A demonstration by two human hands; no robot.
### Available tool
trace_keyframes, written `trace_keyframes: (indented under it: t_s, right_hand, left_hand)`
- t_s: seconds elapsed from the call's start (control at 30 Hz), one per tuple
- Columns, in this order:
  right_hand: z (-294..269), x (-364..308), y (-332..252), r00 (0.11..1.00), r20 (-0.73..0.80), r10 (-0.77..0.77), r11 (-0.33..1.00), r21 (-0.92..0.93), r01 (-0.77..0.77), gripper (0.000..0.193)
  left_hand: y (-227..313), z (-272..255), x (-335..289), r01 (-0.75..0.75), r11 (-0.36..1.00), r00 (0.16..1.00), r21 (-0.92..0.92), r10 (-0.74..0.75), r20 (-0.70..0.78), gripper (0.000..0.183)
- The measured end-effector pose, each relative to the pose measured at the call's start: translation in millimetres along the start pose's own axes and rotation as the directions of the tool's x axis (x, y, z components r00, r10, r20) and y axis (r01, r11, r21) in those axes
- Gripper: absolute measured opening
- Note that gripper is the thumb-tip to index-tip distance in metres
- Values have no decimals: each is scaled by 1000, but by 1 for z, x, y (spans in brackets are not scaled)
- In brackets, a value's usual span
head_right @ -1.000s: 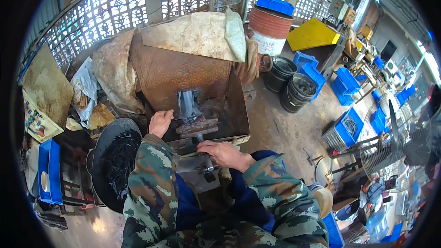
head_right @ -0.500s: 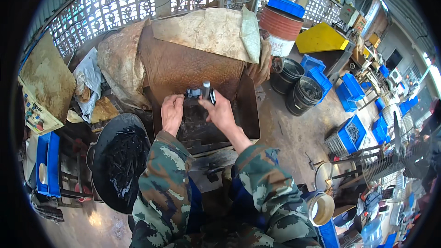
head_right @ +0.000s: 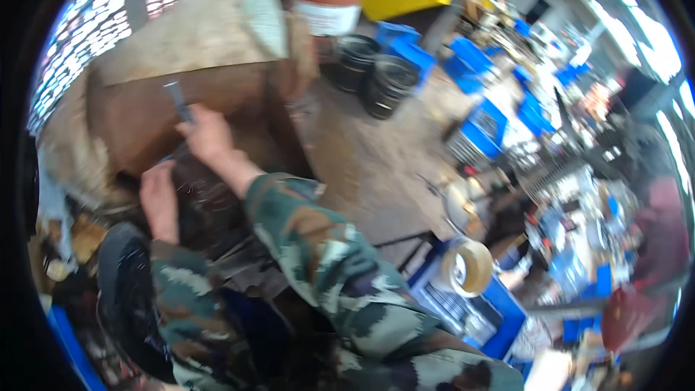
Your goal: Polishing small black metal components using a bench-mounted polishing wheel and inspecting them.
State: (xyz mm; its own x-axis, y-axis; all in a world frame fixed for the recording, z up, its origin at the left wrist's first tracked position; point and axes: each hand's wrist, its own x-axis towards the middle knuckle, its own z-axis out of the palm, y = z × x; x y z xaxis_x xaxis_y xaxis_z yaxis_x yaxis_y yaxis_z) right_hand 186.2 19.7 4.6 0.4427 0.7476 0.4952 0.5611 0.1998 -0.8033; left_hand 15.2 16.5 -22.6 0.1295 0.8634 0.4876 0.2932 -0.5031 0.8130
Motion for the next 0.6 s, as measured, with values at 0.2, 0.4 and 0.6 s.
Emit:
trace_keyframes:
  t_s: [0.2,0.4,0.6]
  right_hand:
    - [-15,-2,-14,994,18,112,993,21,-113,23]
    - [-21,-4,-2,993,4,115,993,22,-115,21]
    - [-8,-1,-14,993,23,115,991,62,-116,19]
  left_hand:
    - [-7,-12,11,237,939,971,-248,-219,99,30]
    - [11,-78,-1,312,933,930,-180,-262,258,39]
    - [-145,-246,-47,149,946,860,288,-267,435,38]
